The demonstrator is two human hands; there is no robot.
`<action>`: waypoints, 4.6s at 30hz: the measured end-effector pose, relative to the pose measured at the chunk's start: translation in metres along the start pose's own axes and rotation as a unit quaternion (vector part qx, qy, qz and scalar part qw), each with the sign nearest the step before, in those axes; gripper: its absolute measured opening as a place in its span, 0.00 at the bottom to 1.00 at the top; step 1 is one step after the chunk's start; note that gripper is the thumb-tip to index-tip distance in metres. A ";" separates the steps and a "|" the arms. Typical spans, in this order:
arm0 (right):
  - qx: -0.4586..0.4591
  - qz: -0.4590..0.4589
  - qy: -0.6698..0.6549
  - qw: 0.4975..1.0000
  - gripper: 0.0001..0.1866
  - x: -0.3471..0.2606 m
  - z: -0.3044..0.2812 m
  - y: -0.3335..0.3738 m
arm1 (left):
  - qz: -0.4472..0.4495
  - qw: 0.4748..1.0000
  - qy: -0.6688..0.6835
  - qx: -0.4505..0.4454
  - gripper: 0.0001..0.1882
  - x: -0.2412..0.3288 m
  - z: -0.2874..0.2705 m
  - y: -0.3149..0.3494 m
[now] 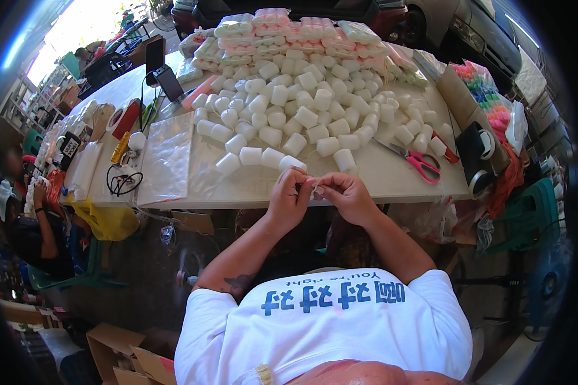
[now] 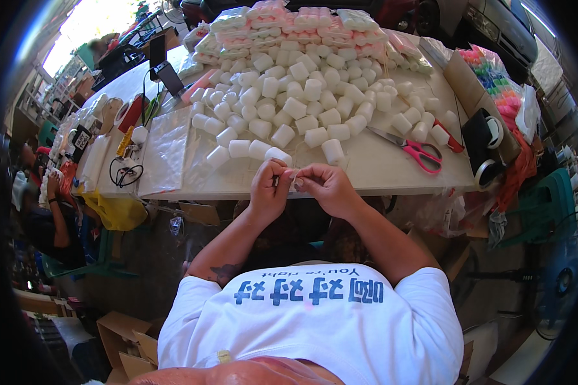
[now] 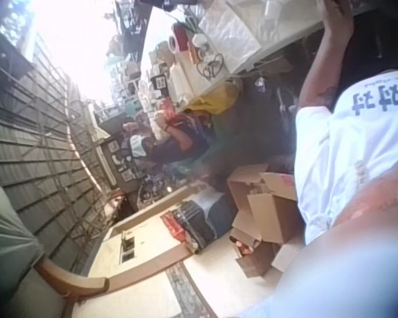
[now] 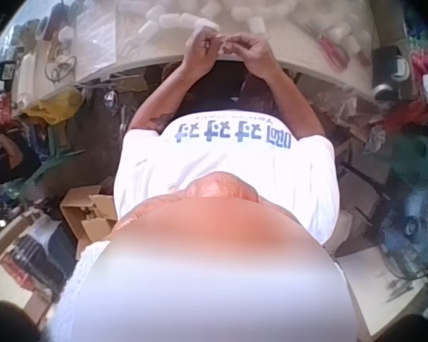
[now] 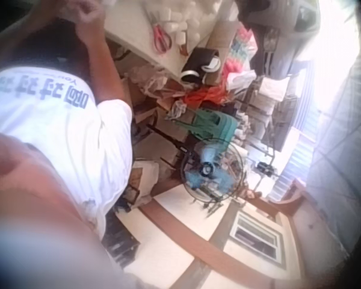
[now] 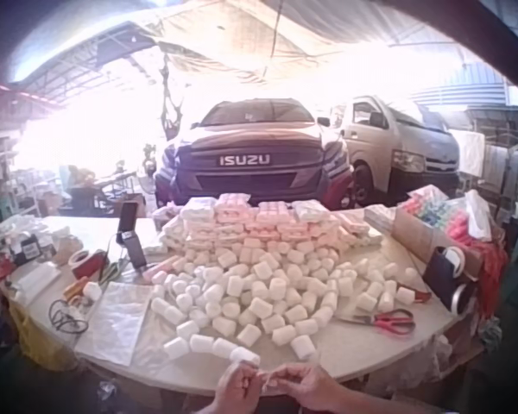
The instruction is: The person repeatedly picks up white foam cylinders, threads them onto a string, and ties knots to secure them. They use pink scissors to cut the string between each cylinder, then place the finished pieces on the table. The process is repeated continuously throughout the clip.
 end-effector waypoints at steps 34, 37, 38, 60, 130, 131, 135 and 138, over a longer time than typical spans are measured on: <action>0.039 -0.266 0.513 0.815 0.06 -0.064 0.014 0.016 | -0.063 0.988 -0.096 -0.101 0.09 -0.001 0.000 -0.012; 0.023 -0.217 0.462 0.859 0.06 -0.062 0.003 0.022 | -0.138 0.959 -0.071 -0.235 0.07 -0.009 0.007 -0.011; 0.052 -0.185 0.428 0.883 0.06 -0.061 -0.008 0.023 | -0.085 0.955 -0.145 -0.245 0.10 -0.003 0.002 -0.017; 0.122 -0.304 0.358 0.875 0.19 -0.055 0.048 -0.034 | -0.068 0.996 0.029 -0.053 0.25 0.018 -0.041 -0.042; 0.071 -0.321 0.321 0.888 0.23 -0.122 0.020 0.048 | 0.021 0.980 -0.197 -0.027 0.14 0.025 -0.009 -0.033; 0.006 -0.276 0.338 0.900 0.21 -0.106 0.030 0.041 | 0.010 0.980 -0.198 -0.028 0.14 0.024 -0.008 -0.033; 0.100 -0.370 -0.029 0.923 0.20 -0.120 0.002 0.055 | -0.001 0.982 -0.185 -0.021 0.14 0.027 -0.009 -0.034; 0.034 -0.237 0.309 0.920 0.22 -0.113 0.036 0.043 | 0.012 0.983 -0.182 -0.026 0.14 0.028 -0.009 -0.035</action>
Point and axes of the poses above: each hand's wrist, its own y-axis away from the middle knuckle, its own z-axis out of the palm, x = y × z, the point moved 9 cm from there along -y, towards the middle knuckle
